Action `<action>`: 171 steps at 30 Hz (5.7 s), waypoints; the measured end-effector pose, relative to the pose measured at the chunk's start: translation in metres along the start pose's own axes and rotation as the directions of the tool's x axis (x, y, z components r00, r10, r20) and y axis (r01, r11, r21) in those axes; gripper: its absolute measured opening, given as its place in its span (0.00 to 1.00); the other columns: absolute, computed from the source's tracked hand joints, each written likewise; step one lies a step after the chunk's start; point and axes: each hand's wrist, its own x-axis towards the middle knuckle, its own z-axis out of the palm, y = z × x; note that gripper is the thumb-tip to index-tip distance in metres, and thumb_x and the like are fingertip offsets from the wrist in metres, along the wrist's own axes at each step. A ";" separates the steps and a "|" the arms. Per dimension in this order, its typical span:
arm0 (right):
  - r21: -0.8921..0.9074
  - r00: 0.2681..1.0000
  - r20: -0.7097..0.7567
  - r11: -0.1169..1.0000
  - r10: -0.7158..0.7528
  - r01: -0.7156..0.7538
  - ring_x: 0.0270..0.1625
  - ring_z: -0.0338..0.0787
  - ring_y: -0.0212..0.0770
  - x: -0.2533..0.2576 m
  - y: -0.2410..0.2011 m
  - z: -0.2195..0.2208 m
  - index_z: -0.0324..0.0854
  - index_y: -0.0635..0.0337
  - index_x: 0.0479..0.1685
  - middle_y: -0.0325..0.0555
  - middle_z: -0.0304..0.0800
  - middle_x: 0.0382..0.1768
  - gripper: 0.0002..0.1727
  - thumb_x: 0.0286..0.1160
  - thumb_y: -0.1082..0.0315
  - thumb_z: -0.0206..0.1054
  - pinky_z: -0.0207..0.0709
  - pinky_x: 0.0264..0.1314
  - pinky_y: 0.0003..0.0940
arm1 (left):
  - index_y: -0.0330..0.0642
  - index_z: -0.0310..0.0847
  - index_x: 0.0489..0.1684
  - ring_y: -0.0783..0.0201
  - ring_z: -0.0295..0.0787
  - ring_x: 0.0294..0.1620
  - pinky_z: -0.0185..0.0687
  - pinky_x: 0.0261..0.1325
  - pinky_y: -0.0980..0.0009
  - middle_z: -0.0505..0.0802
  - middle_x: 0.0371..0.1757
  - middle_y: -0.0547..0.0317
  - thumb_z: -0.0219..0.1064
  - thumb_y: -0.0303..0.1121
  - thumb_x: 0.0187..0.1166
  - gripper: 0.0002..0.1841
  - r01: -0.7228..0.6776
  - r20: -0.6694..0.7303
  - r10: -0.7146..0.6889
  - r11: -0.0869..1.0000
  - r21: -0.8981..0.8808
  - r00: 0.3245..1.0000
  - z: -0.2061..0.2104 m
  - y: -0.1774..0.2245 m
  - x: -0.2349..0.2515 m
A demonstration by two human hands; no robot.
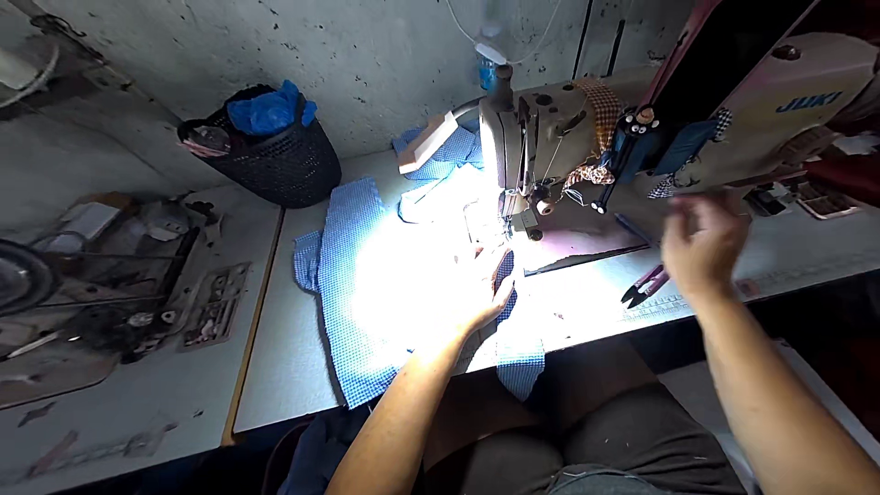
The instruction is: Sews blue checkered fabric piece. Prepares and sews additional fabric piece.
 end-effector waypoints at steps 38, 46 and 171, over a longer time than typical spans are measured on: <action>-0.180 0.994 -0.063 0.979 0.091 -0.101 0.70 0.80 0.73 0.017 0.087 0.005 0.84 0.71 0.55 0.71 0.85 0.59 0.14 0.73 0.80 0.61 0.64 0.75 0.72 | 0.54 0.81 0.77 0.53 0.68 0.84 0.61 0.81 0.48 0.81 0.81 0.66 0.53 0.49 0.86 0.25 -0.032 -0.021 0.031 0.999 -0.036 0.999 0.001 -0.011 0.010; -0.214 0.993 -0.030 0.970 0.115 -0.119 0.70 0.80 0.74 0.018 0.083 0.004 0.85 0.72 0.51 0.71 0.87 0.59 0.13 0.68 0.82 0.67 0.63 0.74 0.74 | 0.55 0.82 0.76 0.51 0.67 0.85 0.57 0.82 0.43 0.82 0.81 0.64 0.53 0.51 0.86 0.25 -0.042 0.001 0.042 0.998 -0.039 0.999 0.001 -0.011 0.006; 0.802 0.825 0.238 0.583 -0.513 0.131 0.48 0.89 0.35 -0.158 -0.103 0.018 0.91 0.59 0.35 0.41 0.93 0.35 0.11 0.80 0.63 0.68 0.75 0.62 0.34 | 0.36 0.92 0.53 0.68 0.96 0.48 0.91 0.58 0.70 0.98 0.48 0.59 0.68 0.14 0.72 0.15 -0.077 -0.336 -0.561 0.434 -0.898 0.757 -0.067 0.099 -0.132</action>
